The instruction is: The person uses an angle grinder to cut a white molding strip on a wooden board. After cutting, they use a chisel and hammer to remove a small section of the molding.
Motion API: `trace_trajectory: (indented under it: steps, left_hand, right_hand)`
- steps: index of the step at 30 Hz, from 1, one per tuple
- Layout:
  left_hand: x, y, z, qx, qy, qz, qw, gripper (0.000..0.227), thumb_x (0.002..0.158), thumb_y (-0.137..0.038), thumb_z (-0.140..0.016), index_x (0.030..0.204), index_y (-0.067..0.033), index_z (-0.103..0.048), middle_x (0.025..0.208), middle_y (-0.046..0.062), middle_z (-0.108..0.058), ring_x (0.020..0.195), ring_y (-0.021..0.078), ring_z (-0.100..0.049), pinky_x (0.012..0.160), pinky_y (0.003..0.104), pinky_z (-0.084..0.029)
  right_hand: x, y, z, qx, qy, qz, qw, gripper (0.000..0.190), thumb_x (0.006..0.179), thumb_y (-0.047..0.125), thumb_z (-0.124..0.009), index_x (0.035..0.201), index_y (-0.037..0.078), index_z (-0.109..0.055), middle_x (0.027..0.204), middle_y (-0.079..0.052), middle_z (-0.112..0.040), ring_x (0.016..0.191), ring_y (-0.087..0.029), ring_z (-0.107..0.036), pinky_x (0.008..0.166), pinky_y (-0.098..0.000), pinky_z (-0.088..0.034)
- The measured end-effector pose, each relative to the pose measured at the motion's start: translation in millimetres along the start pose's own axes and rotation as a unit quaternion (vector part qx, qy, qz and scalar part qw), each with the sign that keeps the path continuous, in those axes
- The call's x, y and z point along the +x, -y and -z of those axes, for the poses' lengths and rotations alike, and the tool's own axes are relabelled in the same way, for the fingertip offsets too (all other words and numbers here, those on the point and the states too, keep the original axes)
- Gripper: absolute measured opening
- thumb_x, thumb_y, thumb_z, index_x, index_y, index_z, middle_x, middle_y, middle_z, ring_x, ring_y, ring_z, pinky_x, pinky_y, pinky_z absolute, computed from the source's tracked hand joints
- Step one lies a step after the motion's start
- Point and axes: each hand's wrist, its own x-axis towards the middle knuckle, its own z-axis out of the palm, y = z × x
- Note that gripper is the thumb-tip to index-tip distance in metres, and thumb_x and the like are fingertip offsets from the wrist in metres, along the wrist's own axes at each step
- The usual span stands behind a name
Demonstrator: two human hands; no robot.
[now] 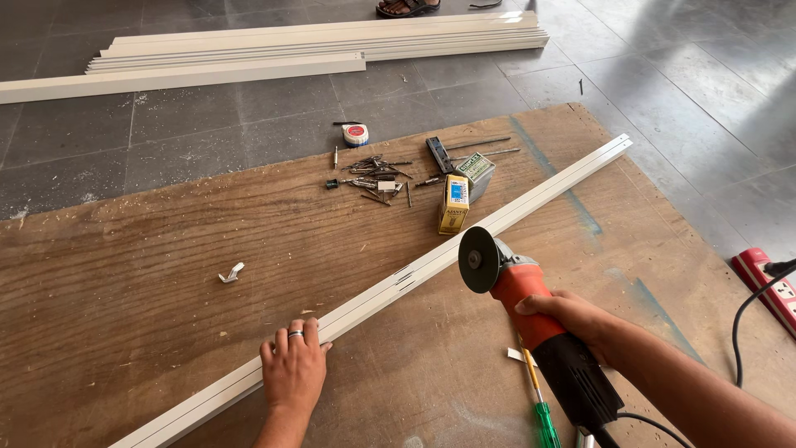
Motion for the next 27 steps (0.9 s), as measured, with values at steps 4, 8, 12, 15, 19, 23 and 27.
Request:
trace_trajectory:
  steps: [4,8,12,15,19,23,27]
  left_hand:
    - [7.9,-1.1,4.1,0.006,0.02,-0.026,0.999,0.042,0.093,-0.046,-0.063,0.118,-0.0121,-0.059,0.119,0.005,-0.066,0.112,0.0222,-0.062,0.096,0.045,-0.051]
    - [14.2,-0.6,4.0,-0.065,0.047,-0.032,0.996,0.036,0.097,-0.039,-0.062,0.113,-0.0074,-0.06,0.115,0.01,-0.067,0.107,0.0238,-0.063,0.094,0.042,-0.055]
    - [9.9,-5.4,4.1,-0.129,0.144,-0.054,0.98,0.038,0.102,-0.037,-0.059,0.117,-0.0019,-0.057,0.114,0.016,-0.065,0.103,0.0242,-0.065,0.091,0.039,-0.061]
    - [-7.5,-17.0,4.8,-0.176,0.201,-0.06,0.962,0.04,0.101,-0.035,-0.063,0.122,-0.0016,-0.054,0.117,0.017,-0.062,0.103,0.0242,-0.065,0.089,0.038,-0.063]
    - [-25.5,-26.9,3.3,-0.237,0.104,-0.037,0.965,0.041,0.092,-0.039,-0.067,0.123,-0.0134,-0.06,0.12,0.008,-0.061,0.109,0.0246,-0.061,0.09,0.042,-0.059]
    - [-24.3,-36.0,0.3,-0.176,0.126,-0.015,0.976,0.051,0.093,-0.056,-0.06,0.135,-0.0261,-0.06,0.125,-0.003,-0.061,0.109,0.0173,-0.061,0.086,0.038,-0.057]
    - [-25.5,-37.0,-2.0,-0.14,0.144,-0.012,0.98,0.053,0.095,-0.06,-0.057,0.137,-0.0284,-0.058,0.125,-0.006,-0.061,0.106,0.0118,-0.062,0.082,0.033,-0.057]
  right_hand:
    - [7.8,-0.4,-4.0,0.003,0.019,0.015,1.0,0.061,0.075,0.031,-0.072,0.121,-0.004,-0.054,0.087,-0.019,-0.065,0.056,-0.025,-0.066,0.047,-0.0355,-0.059]
    - [13.0,-1.3,-2.2,-0.016,0.022,0.017,0.999,0.062,0.074,0.032,-0.072,0.122,-0.005,-0.057,0.088,-0.019,-0.066,0.058,-0.025,-0.068,0.049,-0.0359,-0.059]
    - [15.1,-0.4,2.3,-0.05,0.008,0.012,0.999,0.064,0.073,0.033,-0.072,0.125,-0.002,-0.057,0.088,-0.02,-0.067,0.061,-0.026,-0.068,0.051,-0.037,-0.059]
    - [18.1,3.1,5.9,-0.073,0.015,0.021,0.997,0.067,0.071,0.032,-0.074,0.126,-0.003,-0.057,0.09,-0.021,-0.069,0.065,-0.027,-0.07,0.054,-0.0371,-0.061]
    - [24.4,7.6,8.4,-0.172,0.017,0.057,0.983,0.068,0.069,0.033,-0.075,0.125,-0.005,-0.063,0.092,-0.021,-0.074,0.067,-0.027,-0.075,0.056,-0.0351,-0.063]
    - [33.0,19.1,1.4,-0.26,0.005,0.071,0.963,0.068,0.067,0.034,-0.077,0.124,-0.003,-0.065,0.094,-0.021,-0.075,0.069,-0.027,-0.075,0.061,-0.0352,-0.063]
    - [41.8,25.6,-14.3,-0.315,0.009,0.067,0.947,0.069,0.065,0.034,-0.077,0.123,-0.001,-0.064,0.095,-0.022,-0.075,0.07,-0.03,-0.076,0.065,-0.037,-0.064]
